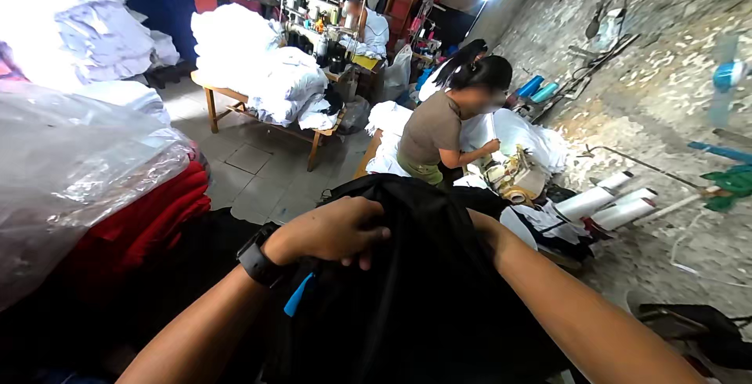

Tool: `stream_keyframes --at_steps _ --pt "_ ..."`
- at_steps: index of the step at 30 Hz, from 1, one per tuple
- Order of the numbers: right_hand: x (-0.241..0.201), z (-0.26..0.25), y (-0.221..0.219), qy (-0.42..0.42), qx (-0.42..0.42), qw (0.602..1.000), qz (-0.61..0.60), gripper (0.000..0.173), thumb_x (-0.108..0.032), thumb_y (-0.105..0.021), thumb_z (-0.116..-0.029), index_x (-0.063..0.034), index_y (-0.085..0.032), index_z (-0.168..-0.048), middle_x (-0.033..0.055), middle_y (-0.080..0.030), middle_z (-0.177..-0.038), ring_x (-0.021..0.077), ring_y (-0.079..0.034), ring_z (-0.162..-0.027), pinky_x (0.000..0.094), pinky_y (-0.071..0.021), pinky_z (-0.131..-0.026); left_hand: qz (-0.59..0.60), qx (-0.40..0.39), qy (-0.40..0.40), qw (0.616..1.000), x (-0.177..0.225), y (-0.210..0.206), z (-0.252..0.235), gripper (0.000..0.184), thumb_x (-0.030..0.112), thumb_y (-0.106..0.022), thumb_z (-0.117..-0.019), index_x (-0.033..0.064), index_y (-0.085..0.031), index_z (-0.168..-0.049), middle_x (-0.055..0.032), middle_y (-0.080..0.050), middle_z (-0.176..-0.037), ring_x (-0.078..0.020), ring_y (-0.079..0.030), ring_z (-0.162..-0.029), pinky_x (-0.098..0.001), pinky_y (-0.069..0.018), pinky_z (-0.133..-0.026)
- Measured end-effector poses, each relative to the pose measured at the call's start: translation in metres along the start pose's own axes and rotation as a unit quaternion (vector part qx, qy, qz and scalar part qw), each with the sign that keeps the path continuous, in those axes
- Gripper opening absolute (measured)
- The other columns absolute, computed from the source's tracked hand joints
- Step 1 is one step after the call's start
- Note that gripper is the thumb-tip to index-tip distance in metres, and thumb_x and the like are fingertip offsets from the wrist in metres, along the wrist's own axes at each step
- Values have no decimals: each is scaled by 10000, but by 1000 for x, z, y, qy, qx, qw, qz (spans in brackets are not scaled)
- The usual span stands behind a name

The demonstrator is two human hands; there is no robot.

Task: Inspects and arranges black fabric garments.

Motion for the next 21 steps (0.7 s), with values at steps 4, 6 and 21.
stream_keyframes --at_steps 4,6,21 --pt "14 -2 -1 35 -39 992 -111 143 -66 -655 -885 -185 -670 -963 -110 -673 -825 -27 -635 -754 196 -545 -685 131 -24 -42 990 -21 11 -2 187 205 -546 -1069 51 -652 -1072 25 -695 -728 18 -532 -496 -136 -407 -442" --pt "15 -4 10 18 -88 987 -132 169 -68 -675 -836 -213 -662 -923 -110 -675 -804 -15 -637 -727 213 -547 -654 152 -19 -51 987 -39 22 -1 162 158 -616 -1024 73 -671 -1149 32 -694 -755 14 -562 -534 -131 -435 -462" --pt "-20 -1 56 -191 -169 962 101 212 85 -565 -864 -104 -626 -939 1 -641 -814 68 -636 -741 268 -541 -665 43 13 22 999 -122 95 59 122 94 -635 -986 65 -705 -1082 40 -641 -741 -13 -553 -586 -165 -461 -547"
Point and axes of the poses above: each hand's wrist, its own z-axis away from the middle knuckle, its own y-axis out of the back of the hand, x = y × z, the point moved 1 cm from there along -z, towards the middle knuckle
